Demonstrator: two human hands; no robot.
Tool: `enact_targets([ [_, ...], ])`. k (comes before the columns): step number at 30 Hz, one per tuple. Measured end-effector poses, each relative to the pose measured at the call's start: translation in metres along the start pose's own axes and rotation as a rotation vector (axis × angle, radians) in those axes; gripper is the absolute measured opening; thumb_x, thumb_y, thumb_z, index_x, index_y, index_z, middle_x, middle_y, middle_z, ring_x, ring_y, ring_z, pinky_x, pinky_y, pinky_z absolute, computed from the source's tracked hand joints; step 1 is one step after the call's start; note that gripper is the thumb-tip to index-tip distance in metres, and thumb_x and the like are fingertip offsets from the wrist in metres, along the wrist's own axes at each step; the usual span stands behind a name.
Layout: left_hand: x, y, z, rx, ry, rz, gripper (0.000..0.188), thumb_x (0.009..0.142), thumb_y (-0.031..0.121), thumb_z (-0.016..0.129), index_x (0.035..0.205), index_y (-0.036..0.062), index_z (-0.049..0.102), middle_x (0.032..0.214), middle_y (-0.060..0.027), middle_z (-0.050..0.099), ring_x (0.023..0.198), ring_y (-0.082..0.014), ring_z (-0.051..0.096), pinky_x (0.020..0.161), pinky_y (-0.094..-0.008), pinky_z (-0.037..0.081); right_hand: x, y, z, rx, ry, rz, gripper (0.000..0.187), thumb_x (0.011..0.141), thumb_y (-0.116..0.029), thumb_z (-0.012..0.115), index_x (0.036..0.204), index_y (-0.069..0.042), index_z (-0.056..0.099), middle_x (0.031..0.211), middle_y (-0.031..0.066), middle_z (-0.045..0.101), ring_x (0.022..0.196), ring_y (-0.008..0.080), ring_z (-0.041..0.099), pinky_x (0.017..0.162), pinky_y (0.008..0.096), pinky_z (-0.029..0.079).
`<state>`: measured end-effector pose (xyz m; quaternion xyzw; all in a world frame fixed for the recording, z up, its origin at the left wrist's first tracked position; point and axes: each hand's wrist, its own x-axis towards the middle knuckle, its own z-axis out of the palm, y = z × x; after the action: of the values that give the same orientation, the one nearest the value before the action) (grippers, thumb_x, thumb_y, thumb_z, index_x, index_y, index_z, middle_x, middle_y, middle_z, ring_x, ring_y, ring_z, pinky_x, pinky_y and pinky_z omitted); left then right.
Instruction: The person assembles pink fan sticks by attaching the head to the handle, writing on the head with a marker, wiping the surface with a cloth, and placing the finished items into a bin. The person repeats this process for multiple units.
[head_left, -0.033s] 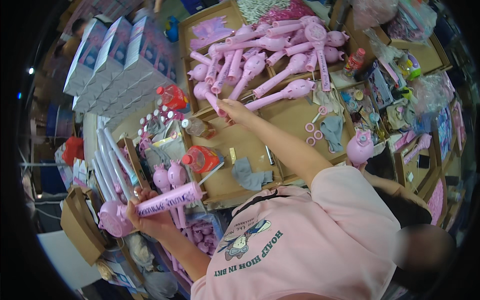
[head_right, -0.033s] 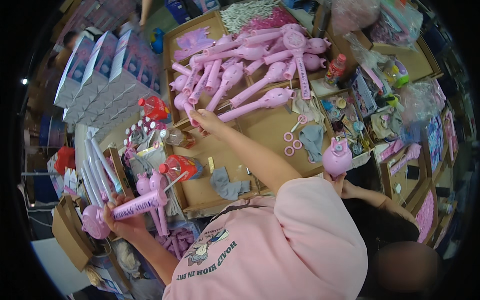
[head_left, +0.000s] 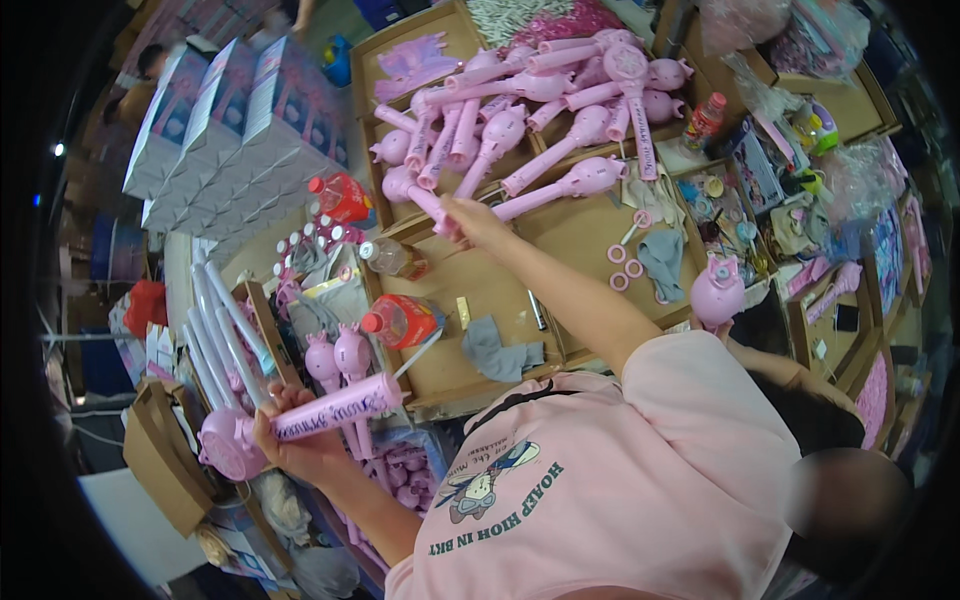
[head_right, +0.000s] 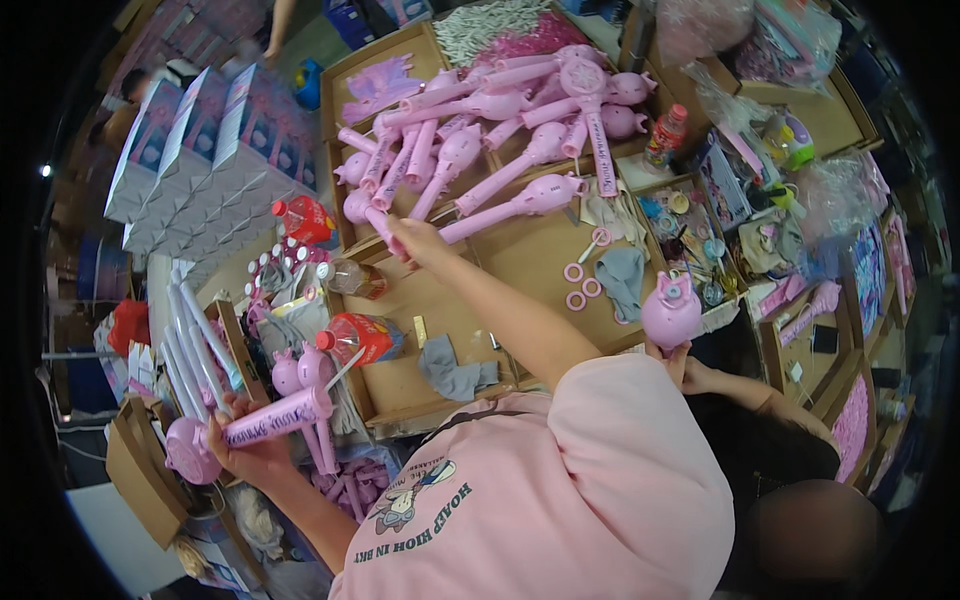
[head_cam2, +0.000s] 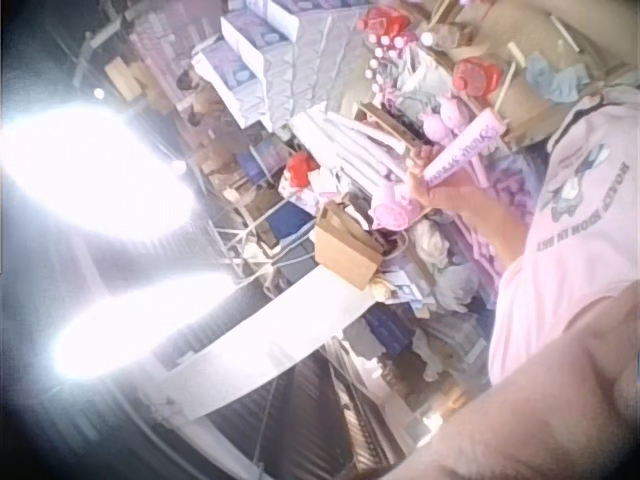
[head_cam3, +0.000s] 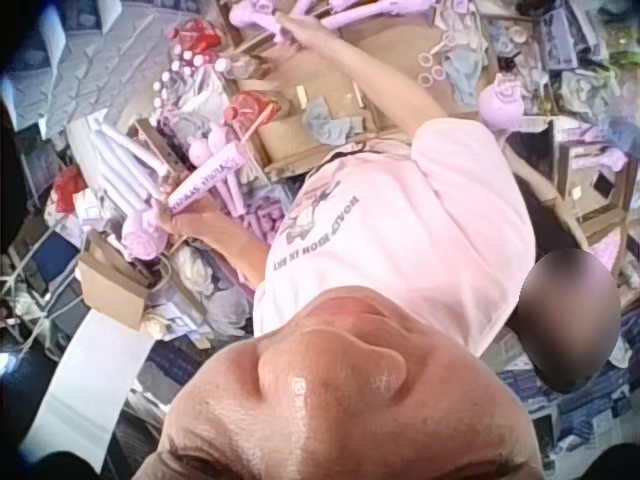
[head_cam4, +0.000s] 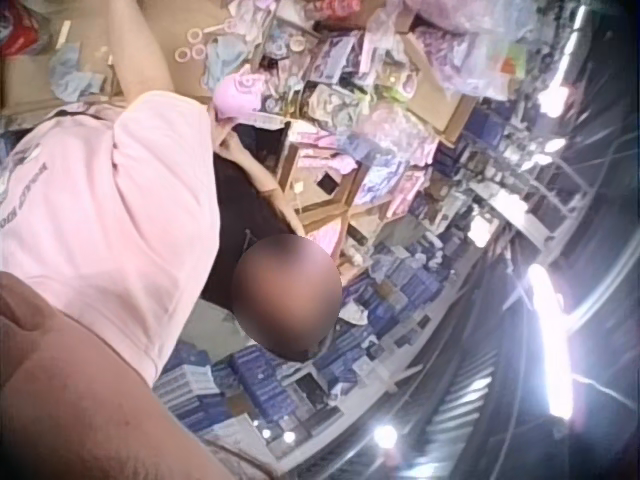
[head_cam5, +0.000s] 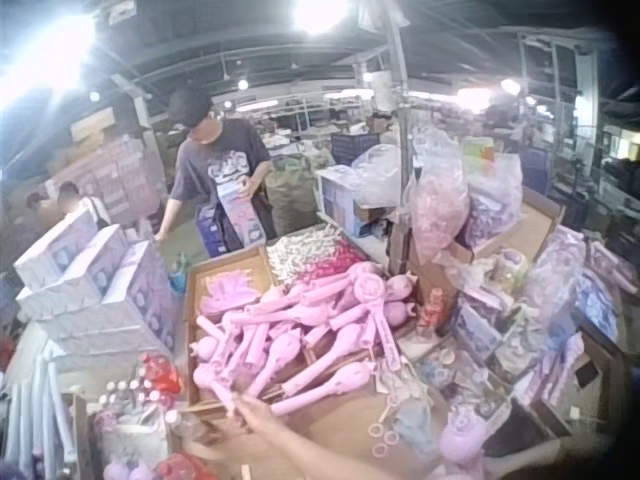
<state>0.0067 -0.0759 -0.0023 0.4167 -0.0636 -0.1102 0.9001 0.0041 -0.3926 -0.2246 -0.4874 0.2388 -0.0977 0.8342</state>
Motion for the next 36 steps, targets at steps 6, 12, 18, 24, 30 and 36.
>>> enact_targets([
  [6, -0.005, 0.004, -0.014, 0.098, 0.131, 0.032, 0.021, 0.086, 0.022, 0.059, 0.072, 0.0075, 0.054, 0.093, -0.0062, 0.055, 0.079, -0.0125, 0.055, 0.069, -0.0263, 0.047, 0.013, 0.062, -0.090, 0.082, 1.059, 0.056, 0.048, 0.080, -0.041, 0.068, 0.100, 0.002, 0.058, 0.095, 0.0121, 0.061, 0.078, 0.0216, 0.058, 0.062, 0.0386, 0.050],
  [12, -0.001, -0.003, -0.014, 0.082, 0.125, -0.003, 0.022, 0.087, 0.022, 0.058, 0.072, 0.0073, 0.054, 0.094, -0.0060, 0.055, 0.076, -0.0120, 0.054, 0.068, -0.0248, 0.046, 0.024, 0.050, -0.122, 0.447, 0.850, 0.181, 0.046, 0.075, -0.026, 0.071, 0.108, 0.002, 0.055, 0.101, 0.0133, 0.059, 0.082, 0.0234, 0.058, 0.061, 0.0396, 0.049],
  [18, 0.000, -0.009, -0.001, 0.099, 0.097, -0.033, 0.023, 0.087, 0.022, 0.058, 0.071, 0.0075, 0.053, 0.092, -0.0057, 0.054, 0.075, -0.0117, 0.053, 0.068, -0.0242, 0.046, -0.010, 0.025, -0.097, 0.587, 0.881, -0.199, 0.045, 0.076, -0.013, 0.063, 0.114, 0.003, 0.044, 0.089, 0.0134, 0.057, 0.070, 0.0229, 0.059, 0.057, 0.0352, 0.051],
  [24, 0.001, -0.019, 0.009, 0.155, 0.136, -0.042, 0.023, 0.087, 0.022, 0.058, 0.071, 0.0072, 0.052, 0.088, -0.0048, 0.052, 0.075, -0.0114, 0.053, 0.068, -0.0244, 0.046, -0.018, -0.014, -0.062, 0.303, 0.802, -0.340, 0.041, 0.080, -0.018, 0.058, 0.111, 0.005, 0.044, 0.093, 0.0148, 0.055, 0.084, 0.0206, 0.056, 0.074, 0.0347, 0.047],
  [30, 0.008, -0.023, 0.021, 0.173, 0.166, -0.074, 0.024, 0.087, 0.021, 0.058, 0.068, 0.0081, 0.052, 0.086, -0.0031, 0.052, 0.074, -0.0108, 0.051, 0.067, -0.0242, 0.046, 0.017, -0.061, -0.029, -0.196, 0.468, -0.475, 0.041, 0.078, -0.020, 0.061, 0.110, 0.003, 0.049, 0.089, 0.0165, 0.060, 0.079, 0.0233, 0.061, 0.069, 0.0362, 0.049],
  [36, 0.014, -0.034, 0.030, 0.260, 0.269, -0.045, 0.024, 0.085, 0.022, 0.061, 0.068, 0.0087, 0.052, 0.085, -0.0017, 0.052, 0.072, -0.0098, 0.049, 0.066, -0.0229, 0.045, 0.111, -0.091, -0.001, -0.195, 0.030, -0.258, 0.050, 0.067, -0.020, 0.064, 0.109, 0.005, 0.050, 0.090, 0.0207, 0.062, 0.081, 0.0282, 0.063, 0.070, 0.0376, 0.050],
])
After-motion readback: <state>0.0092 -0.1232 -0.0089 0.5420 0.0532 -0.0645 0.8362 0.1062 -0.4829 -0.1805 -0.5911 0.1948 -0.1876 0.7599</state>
